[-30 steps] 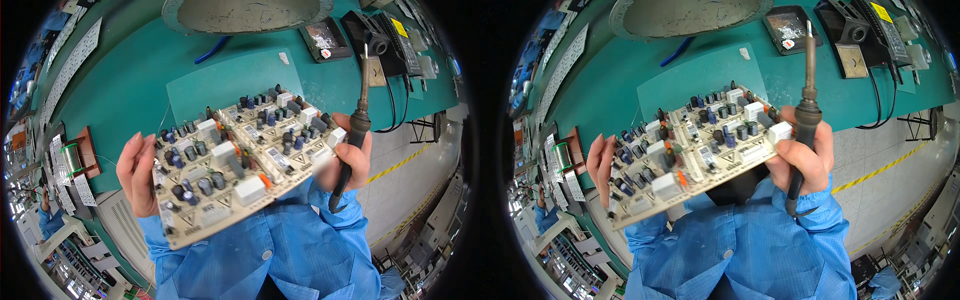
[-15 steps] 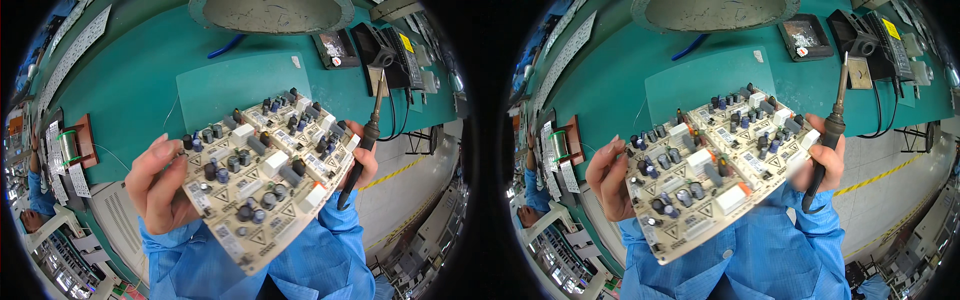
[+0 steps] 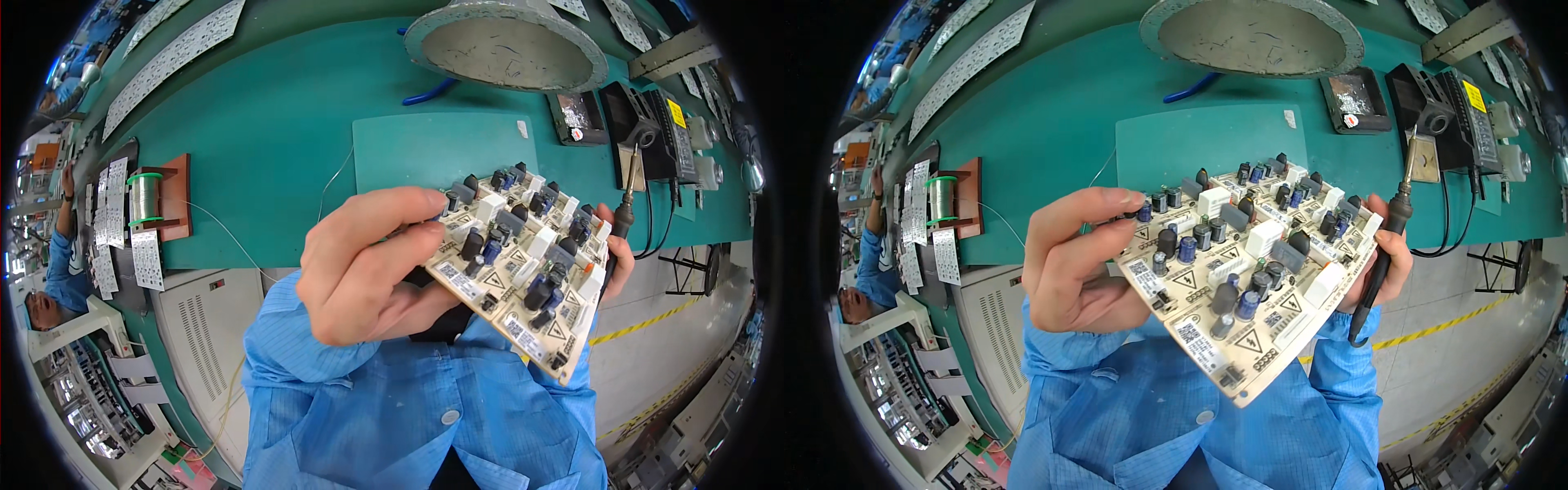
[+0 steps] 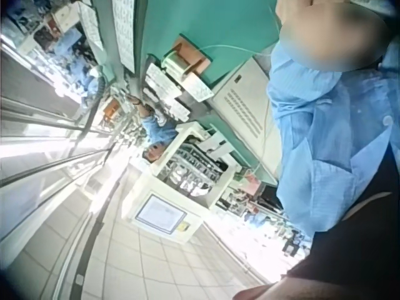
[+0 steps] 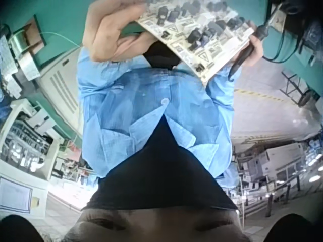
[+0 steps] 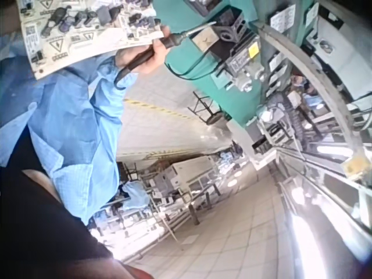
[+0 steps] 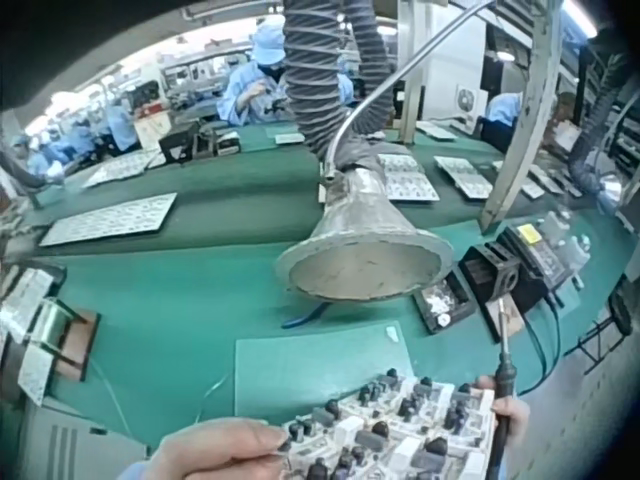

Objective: Manual soldering of components onto printed circuit boards at an assembly station.

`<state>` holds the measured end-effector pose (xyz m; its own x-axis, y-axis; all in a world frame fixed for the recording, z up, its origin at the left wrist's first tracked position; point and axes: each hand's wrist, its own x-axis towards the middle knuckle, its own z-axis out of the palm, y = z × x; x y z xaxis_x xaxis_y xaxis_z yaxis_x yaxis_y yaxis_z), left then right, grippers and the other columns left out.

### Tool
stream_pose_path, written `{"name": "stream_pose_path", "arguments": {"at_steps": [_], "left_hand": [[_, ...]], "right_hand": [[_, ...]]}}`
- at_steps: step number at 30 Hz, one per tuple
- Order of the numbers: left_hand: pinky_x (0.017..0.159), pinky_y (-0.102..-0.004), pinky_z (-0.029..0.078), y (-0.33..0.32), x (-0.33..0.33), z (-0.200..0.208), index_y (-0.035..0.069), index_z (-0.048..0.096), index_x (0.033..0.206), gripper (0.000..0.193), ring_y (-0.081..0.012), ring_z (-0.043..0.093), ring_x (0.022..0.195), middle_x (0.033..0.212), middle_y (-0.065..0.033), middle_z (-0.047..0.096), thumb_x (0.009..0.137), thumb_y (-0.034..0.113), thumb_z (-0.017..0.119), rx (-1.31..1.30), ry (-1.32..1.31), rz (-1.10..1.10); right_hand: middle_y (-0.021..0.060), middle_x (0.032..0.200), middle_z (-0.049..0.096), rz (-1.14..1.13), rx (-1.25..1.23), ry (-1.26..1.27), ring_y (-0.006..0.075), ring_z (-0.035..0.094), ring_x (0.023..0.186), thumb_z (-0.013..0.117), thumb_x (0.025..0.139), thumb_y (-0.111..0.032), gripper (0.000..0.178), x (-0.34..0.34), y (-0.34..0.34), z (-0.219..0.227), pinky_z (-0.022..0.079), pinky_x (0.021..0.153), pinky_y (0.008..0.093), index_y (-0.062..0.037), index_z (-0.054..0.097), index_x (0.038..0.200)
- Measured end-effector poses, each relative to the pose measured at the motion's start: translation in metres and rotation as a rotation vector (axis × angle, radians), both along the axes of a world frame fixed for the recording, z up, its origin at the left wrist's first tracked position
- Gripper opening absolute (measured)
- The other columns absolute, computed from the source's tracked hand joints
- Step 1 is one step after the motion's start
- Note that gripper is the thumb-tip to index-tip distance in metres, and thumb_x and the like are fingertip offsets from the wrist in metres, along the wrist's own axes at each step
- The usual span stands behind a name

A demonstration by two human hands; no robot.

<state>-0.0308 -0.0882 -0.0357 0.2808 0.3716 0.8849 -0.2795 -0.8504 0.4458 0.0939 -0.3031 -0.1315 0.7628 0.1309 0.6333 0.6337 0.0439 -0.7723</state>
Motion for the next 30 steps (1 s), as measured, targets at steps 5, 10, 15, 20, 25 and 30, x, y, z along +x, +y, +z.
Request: {"name": "stream_pose_path", "arguments": {"at_steps": [5, 10, 15, 20, 25, 30], "left_hand": [[0.048, -0.0263, 0.051, 0.004, -0.002, 0.002, -0.003, 0.060, 0.073, 0.038, -0.0206, 0.063, 0.059, 0.079, -0.0185, 0.064, 0.052, 0.014, 0.087, 0.017, 0.025, -0.095], [0.049, -0.0265, 0.051, 0.006, -0.003, 0.002, -0.002, 0.060, 0.074, 0.038, -0.0207, 0.063, 0.059, 0.080, -0.0186, 0.064, 0.052, 0.014, 0.087, 0.026, 0.026, -0.099], [0.049, -0.0258, 0.050, 0.009, -0.006, 0.000, -0.002, 0.061, 0.075, 0.037, -0.0203, 0.063, 0.058, 0.081, -0.0186, 0.064, 0.051, 0.012, 0.086, 0.039, 0.041, -0.104], [0.051, -0.0254, 0.050, 0.011, -0.008, -0.001, -0.002, 0.062, 0.076, 0.036, -0.0201, 0.063, 0.061, 0.082, -0.0180, 0.065, 0.049, 0.008, 0.084, 0.041, 0.069, -0.090], [0.054, -0.0259, 0.051, 0.014, -0.012, -0.002, -0.002, 0.062, 0.078, 0.037, -0.0206, 0.064, 0.063, 0.084, -0.0175, 0.065, 0.049, 0.008, 0.084, 0.020, 0.097, -0.068], [0.059, -0.0271, 0.053, 0.018, -0.019, -0.004, -0.002, 0.062, 0.080, 0.037, -0.0218, 0.064, 0.070, 0.089, -0.0176, 0.064, 0.050, 0.004, 0.084, -0.018, 0.152, -0.102]], "right_hand": [[0.0303, 0.113, 0.054, 0.015, 0.007, 0.019, 0.0312, 0.060, 0.098, 0.050, 0.094, -0.017, 0.019, -0.002, 0.004, 0.008, 0.051, 0.085, 0.0421, -0.0056, 0.045, 0.108], [0.0301, 0.115, 0.054, 0.036, 0.017, 0.027, 0.0317, 0.060, 0.099, 0.049, 0.094, -0.019, 0.021, -0.003, 0.003, 0.010, 0.050, 0.086, 0.0426, -0.0042, 0.045, 0.109], [0.0302, 0.116, 0.052, 0.076, 0.001, 0.028, 0.0313, 0.059, 0.101, 0.049, 0.095, -0.019, 0.023, 0.001, 0.002, 0.009, 0.049, 0.087, 0.0422, -0.0037, 0.046, 0.111], [0.0304, 0.116, 0.052, 0.061, -0.011, -0.009, 0.0311, 0.059, 0.102, 0.051, 0.094, -0.021, 0.024, 0.003, 0.005, 0.011, 0.049, 0.086, 0.0416, -0.0038, 0.046, 0.110], [0.0302, 0.114, 0.053, 0.060, -0.001, -0.056, 0.0323, 0.059, 0.101, 0.055, 0.093, -0.024, 0.028, 0.004, 0.010, 0.012, 0.049, 0.086, 0.0414, -0.0032, 0.047, 0.109], [0.0292, 0.112, 0.054, 0.029, -0.020, -0.090, 0.0325, 0.059, 0.100, 0.057, 0.091, -0.023, 0.028, 0.003, 0.017, 0.022, 0.050, 0.084, 0.0414, -0.0032, 0.048, 0.108]]}}
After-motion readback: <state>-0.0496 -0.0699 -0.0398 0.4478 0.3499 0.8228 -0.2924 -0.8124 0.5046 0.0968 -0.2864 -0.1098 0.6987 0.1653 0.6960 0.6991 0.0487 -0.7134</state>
